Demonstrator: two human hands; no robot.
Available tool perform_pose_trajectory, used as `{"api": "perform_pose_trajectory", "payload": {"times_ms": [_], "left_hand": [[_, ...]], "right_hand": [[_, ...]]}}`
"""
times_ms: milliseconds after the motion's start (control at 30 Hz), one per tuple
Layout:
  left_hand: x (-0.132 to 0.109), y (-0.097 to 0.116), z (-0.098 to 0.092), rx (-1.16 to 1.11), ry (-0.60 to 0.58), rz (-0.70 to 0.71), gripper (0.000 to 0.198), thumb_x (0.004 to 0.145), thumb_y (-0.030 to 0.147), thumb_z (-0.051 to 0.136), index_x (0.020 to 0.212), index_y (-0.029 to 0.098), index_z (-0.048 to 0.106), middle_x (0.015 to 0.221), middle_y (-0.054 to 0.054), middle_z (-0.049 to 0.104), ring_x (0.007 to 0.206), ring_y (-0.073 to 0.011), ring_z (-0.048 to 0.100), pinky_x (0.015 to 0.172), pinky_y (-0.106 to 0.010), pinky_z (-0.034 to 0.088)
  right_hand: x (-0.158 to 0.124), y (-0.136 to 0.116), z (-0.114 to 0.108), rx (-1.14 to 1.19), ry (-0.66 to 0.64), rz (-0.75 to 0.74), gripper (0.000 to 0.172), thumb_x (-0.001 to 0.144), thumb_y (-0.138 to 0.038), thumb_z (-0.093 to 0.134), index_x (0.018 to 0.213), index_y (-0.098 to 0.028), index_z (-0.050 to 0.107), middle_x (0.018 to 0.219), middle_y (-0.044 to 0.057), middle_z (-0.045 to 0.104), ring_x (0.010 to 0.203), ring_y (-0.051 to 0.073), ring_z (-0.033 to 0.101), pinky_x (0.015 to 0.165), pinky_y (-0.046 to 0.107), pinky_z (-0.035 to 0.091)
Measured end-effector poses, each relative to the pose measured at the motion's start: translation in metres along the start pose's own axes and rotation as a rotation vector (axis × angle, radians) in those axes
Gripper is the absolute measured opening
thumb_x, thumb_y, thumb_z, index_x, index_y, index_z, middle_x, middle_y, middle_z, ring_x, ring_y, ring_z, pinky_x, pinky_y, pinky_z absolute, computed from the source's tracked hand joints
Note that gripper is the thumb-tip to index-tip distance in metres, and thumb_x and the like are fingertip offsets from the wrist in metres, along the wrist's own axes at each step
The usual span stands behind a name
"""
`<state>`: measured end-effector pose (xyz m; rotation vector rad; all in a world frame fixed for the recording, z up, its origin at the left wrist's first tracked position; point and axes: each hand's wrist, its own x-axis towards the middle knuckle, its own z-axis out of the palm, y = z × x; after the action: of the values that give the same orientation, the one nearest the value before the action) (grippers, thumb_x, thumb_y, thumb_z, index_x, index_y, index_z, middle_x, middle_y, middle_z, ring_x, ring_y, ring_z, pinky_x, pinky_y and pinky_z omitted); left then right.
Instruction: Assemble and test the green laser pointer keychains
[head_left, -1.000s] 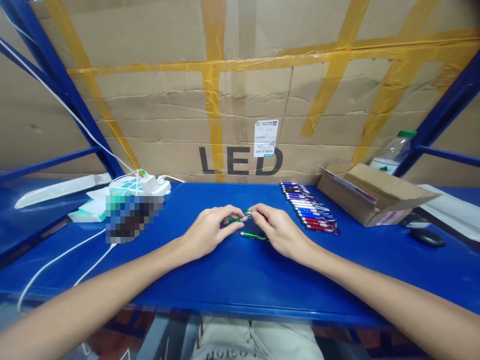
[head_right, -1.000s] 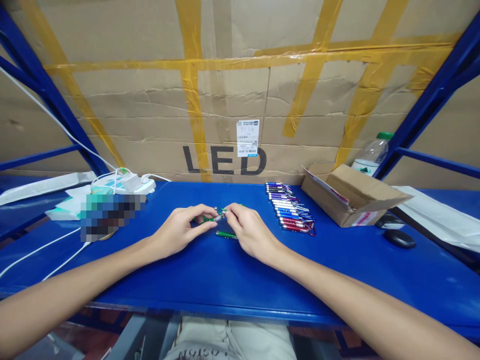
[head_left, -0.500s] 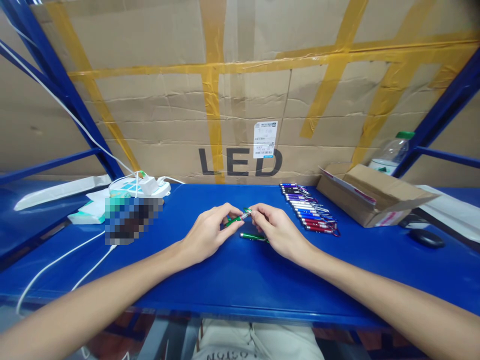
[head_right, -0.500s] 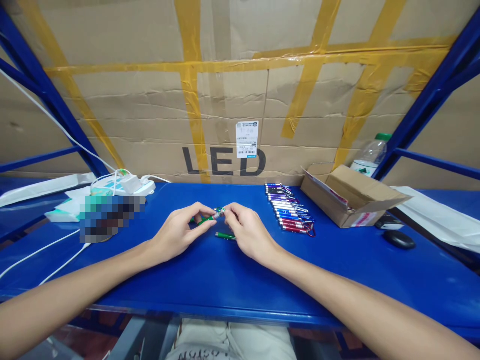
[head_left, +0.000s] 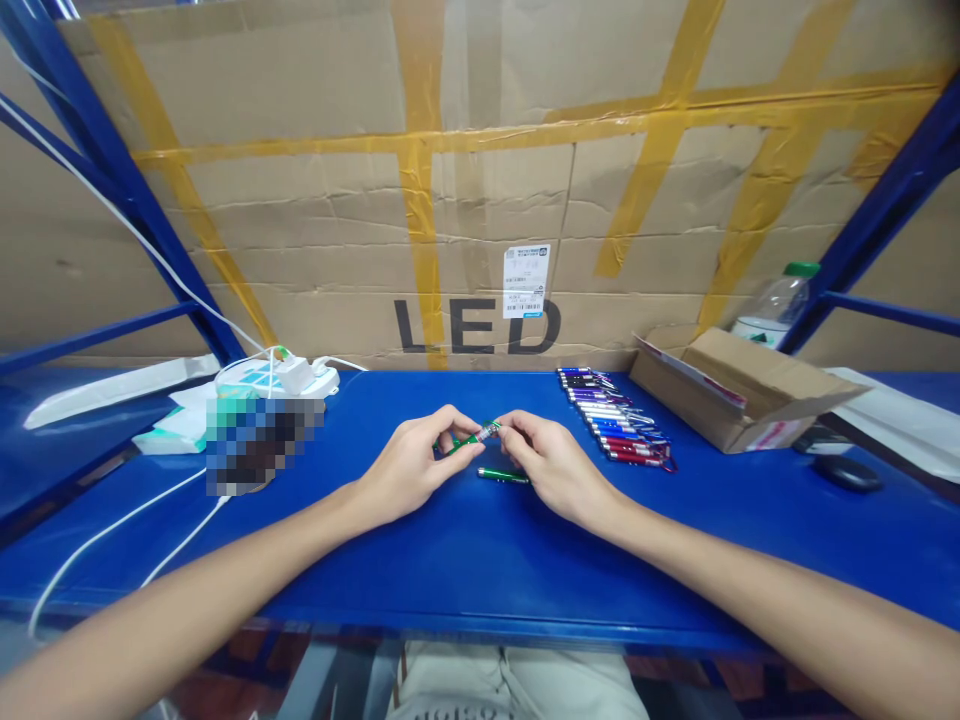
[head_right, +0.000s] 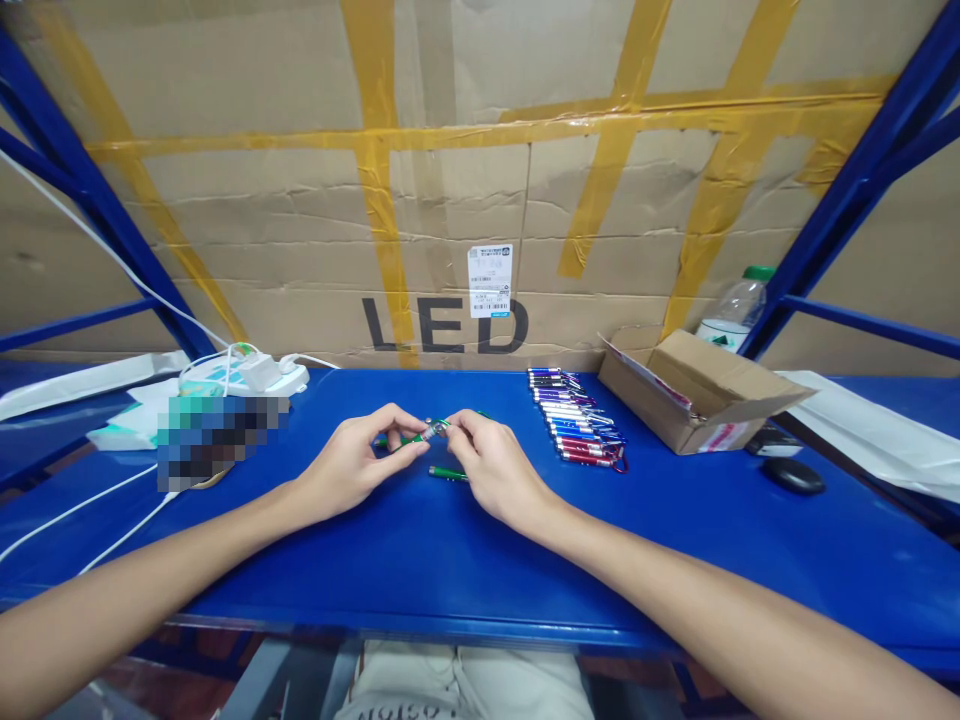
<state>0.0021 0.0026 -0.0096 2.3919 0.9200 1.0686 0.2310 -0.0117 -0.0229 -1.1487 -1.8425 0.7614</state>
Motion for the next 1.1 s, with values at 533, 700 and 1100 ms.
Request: {"api": "perform_pose_trajectory", "payload": {"times_ms": [533,700,1100], "left_hand": [[-0.003,-0.003,0.011,0.045,-0.001,0.033,0.016,0.103,0.034,0.069,0.098,0.02,0.062,0.078,0.004,0.059,0.068,-0.0118,0.057,0.065,-0.023,0.043],[-0.002,-0.002,0.011,0.043,0.043,0.056,0.014,0.102,0.031,0.068,0.096,0.02,0.062,0.078,0.003,0.059,0.068,-0.012,0.055,0.065,-0.024,0.044],[-0.003,0.002,0.009,-0.26,-0.001,-0.181,0.025,0.103,0.043,0.068,0.102,0.02,0.057,0.096,-0.002,0.076,0.059,-0.0128,0.073,0.055,-0.023,0.052]], "right_hand": [[0.001,-0.004,0.004,0.334,-0.035,0.12,0.03,0.095,-0.048,0.06,0.08,-0.022,0.059,0.073,-0.002,0.056,0.066,0.015,0.053,0.061,0.029,0.043],[0.0,-0.007,0.005,0.384,-0.036,0.127,0.032,0.094,-0.05,0.062,0.081,-0.022,0.061,0.076,-0.001,0.057,0.068,0.015,0.054,0.064,0.03,0.045],[-0.001,-0.012,0.004,0.421,-0.033,0.141,0.03,0.093,-0.049,0.063,0.087,-0.02,0.067,0.077,-0.001,0.057,0.067,0.015,0.053,0.063,0.029,0.045]]}}
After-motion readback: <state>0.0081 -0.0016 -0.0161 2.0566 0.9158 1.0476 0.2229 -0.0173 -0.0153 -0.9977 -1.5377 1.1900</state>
